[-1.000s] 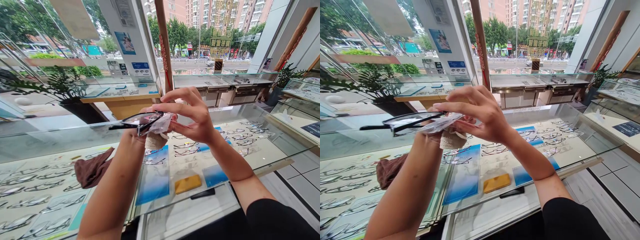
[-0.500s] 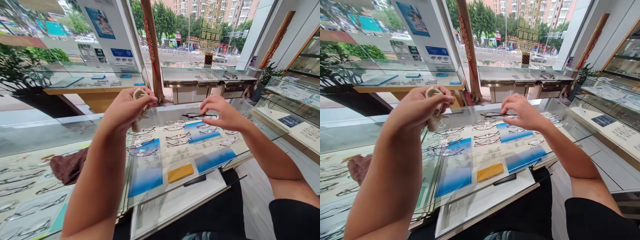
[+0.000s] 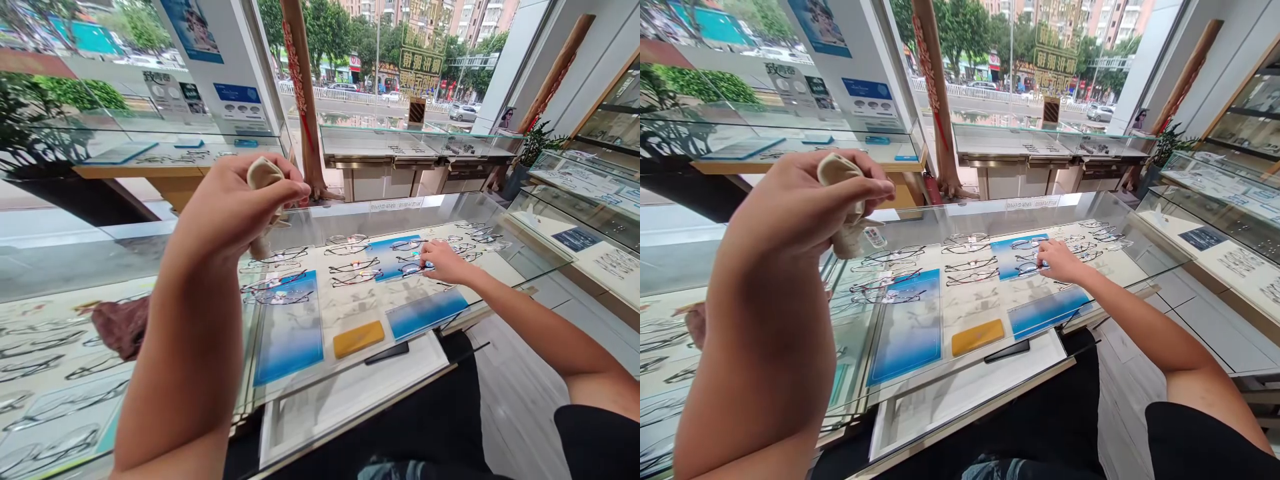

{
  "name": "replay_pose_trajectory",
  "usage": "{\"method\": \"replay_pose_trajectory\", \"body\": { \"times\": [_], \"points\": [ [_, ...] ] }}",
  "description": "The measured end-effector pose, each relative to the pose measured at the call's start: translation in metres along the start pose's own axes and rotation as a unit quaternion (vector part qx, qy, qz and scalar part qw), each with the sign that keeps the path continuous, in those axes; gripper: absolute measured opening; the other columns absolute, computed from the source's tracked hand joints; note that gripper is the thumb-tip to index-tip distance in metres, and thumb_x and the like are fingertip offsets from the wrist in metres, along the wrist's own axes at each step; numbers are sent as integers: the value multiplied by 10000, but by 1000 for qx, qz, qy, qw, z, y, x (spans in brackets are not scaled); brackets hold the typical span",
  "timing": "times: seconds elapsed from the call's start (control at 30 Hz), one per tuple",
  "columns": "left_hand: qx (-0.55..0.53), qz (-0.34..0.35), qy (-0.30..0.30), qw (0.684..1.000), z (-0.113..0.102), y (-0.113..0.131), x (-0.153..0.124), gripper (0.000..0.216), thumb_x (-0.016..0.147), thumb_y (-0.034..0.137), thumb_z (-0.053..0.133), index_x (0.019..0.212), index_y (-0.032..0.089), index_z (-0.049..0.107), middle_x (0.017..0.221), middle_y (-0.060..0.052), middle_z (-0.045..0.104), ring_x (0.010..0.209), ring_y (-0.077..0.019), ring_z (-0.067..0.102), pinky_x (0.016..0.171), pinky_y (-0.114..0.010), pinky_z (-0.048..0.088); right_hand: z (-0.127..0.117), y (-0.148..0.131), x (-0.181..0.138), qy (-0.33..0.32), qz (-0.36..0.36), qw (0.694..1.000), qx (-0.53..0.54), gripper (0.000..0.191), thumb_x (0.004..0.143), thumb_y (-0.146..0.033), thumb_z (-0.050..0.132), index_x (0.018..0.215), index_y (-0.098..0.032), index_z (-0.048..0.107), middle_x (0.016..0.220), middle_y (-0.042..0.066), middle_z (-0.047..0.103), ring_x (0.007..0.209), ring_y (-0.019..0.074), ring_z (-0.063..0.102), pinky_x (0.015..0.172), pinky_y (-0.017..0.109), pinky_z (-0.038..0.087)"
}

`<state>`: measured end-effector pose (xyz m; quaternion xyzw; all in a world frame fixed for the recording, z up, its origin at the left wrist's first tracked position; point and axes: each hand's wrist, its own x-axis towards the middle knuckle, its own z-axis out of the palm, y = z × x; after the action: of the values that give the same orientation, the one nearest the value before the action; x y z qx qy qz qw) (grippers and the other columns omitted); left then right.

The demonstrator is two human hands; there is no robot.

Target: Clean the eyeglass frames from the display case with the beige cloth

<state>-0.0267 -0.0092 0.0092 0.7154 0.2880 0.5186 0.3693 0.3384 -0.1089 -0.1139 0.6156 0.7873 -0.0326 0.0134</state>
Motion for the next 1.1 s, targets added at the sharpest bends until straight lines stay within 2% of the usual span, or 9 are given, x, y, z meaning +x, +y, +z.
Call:
{"method": "replay_pose_trajectory", "body": {
  "times": [0.17, 0.27, 0.4, 0.47, 0.6, 0.9, 1.1],
  "points": [
    [56, -64, 8, 996, 5, 12, -1, 296, 624, 204, 898, 596, 184, 604, 502, 26, 496, 563, -100, 433, 653, -342, 383, -1, 2, 6, -34, 4, 999, -6, 156, 871, -255, 731, 1002, -178, 769, 1187, 146, 676, 1139, 319, 561, 967, 440, 386],
    [83, -56, 21, 995, 12, 25, -8, 223, 646, 238, 805, 591, 195, 593, 510, 30, 497, 523, -84, 413, 565, -283, 313, -4, 3, 7, -49, 6, 999, -10, 167, 874, -275, 738, 1005, -180, 776, 1210, 151, 668, 1152, 327, 561, 967, 435, 380],
    [92, -65, 33, 993, 18, 34, -16, 149, 644, 324, 720, 620, 216, 621, 554, 12, 528, 514, -106, 427, 505, -282, 287, -7, 5, 7, -63, 2, 998, -9, 196, 899, -331, 709, 1004, -186, 788, 1213, 158, 671, 1167, 339, 554, 985, 447, 366],
    [92, -71, 36, 993, 18, 34, -16, 152, 623, 338, 720, 620, 219, 625, 562, 5, 535, 517, -114, 430, 499, -287, 289, -7, 7, 7, -67, 1, 998, -5, 231, 949, -347, 630, 990, -190, 795, 1207, 158, 677, 1156, 333, 557, 989, 454, 361],
    [94, -73, 41, 992, 18, 32, -15, 161, 598, 352, 713, 609, 223, 617, 546, 7, 514, 506, -115, 411, 485, -281, 278, -7, 10, 8, -69, 1, 998, 1, 319, 997, -269, 496, 978, -197, 807, 1186, 149, 697, 1131, 309, 567, 988, 455, 354],
    [95, -73, 42, 992, 18, 32, -16, 147, 621, 327, 705, 621, 209, 618, 542, 25, 518, 503, -92, 419, 487, -258, 294, -11, 10, 14, -59, 27, 998, 4, 233, 979, -300, 590, 974, -204, 802, 1177, 119, 733, 1126, 284, 607, 965, 400, 371],
    [115, -55, 16, 992, 18, 34, -16, 163, 628, 332, 714, 630, 197, 623, 556, 28, 542, 518, -82, 415, 517, -264, 293, -11, 7, 31, -35, 75, 996, -19, 260, 990, -267, 559, 1087, -196, 791, 1145, 120, 770, 1127, 275, 641, 922, 364, 384]
  ]
}}
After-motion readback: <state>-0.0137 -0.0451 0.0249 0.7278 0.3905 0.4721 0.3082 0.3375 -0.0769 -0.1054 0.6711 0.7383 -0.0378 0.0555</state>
